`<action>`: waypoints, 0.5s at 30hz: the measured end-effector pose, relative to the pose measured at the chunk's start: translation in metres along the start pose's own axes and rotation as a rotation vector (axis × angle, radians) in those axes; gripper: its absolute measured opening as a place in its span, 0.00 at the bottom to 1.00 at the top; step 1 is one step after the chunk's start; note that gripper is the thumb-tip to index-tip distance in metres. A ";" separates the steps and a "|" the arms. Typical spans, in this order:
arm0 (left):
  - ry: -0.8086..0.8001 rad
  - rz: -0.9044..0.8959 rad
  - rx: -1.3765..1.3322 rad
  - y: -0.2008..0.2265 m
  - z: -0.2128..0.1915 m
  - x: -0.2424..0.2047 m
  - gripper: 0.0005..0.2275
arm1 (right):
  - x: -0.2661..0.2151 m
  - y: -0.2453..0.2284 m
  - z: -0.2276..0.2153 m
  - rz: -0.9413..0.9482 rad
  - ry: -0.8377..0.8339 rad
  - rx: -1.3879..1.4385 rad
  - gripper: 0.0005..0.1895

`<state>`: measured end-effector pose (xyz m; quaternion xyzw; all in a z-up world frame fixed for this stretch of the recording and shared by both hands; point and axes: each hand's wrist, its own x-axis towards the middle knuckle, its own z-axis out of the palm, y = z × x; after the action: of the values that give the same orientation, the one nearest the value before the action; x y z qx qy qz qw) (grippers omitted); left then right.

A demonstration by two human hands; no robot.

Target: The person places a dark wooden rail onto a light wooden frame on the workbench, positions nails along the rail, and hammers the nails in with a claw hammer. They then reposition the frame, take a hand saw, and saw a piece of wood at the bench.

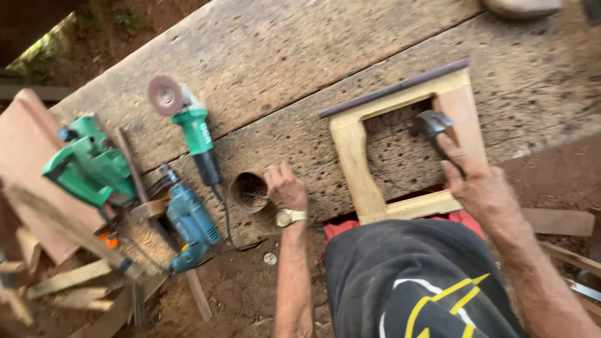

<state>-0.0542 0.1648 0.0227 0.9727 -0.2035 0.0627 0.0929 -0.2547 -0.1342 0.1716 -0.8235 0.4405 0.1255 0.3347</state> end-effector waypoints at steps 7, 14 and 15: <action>-0.190 0.197 0.213 0.015 -0.019 0.031 0.11 | -0.007 0.010 0.012 -0.039 0.049 -0.070 0.28; -0.329 0.321 0.351 -0.042 0.043 0.027 0.09 | -0.010 0.023 0.026 -0.105 0.094 -0.035 0.29; -0.283 0.288 0.311 -0.040 0.044 0.027 0.08 | -0.011 0.022 0.026 -0.088 0.084 -0.027 0.29</action>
<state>-0.0097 0.1815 -0.0224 0.9353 -0.3388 -0.0307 -0.0971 -0.2768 -0.1188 0.1478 -0.8512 0.4158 0.0818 0.3097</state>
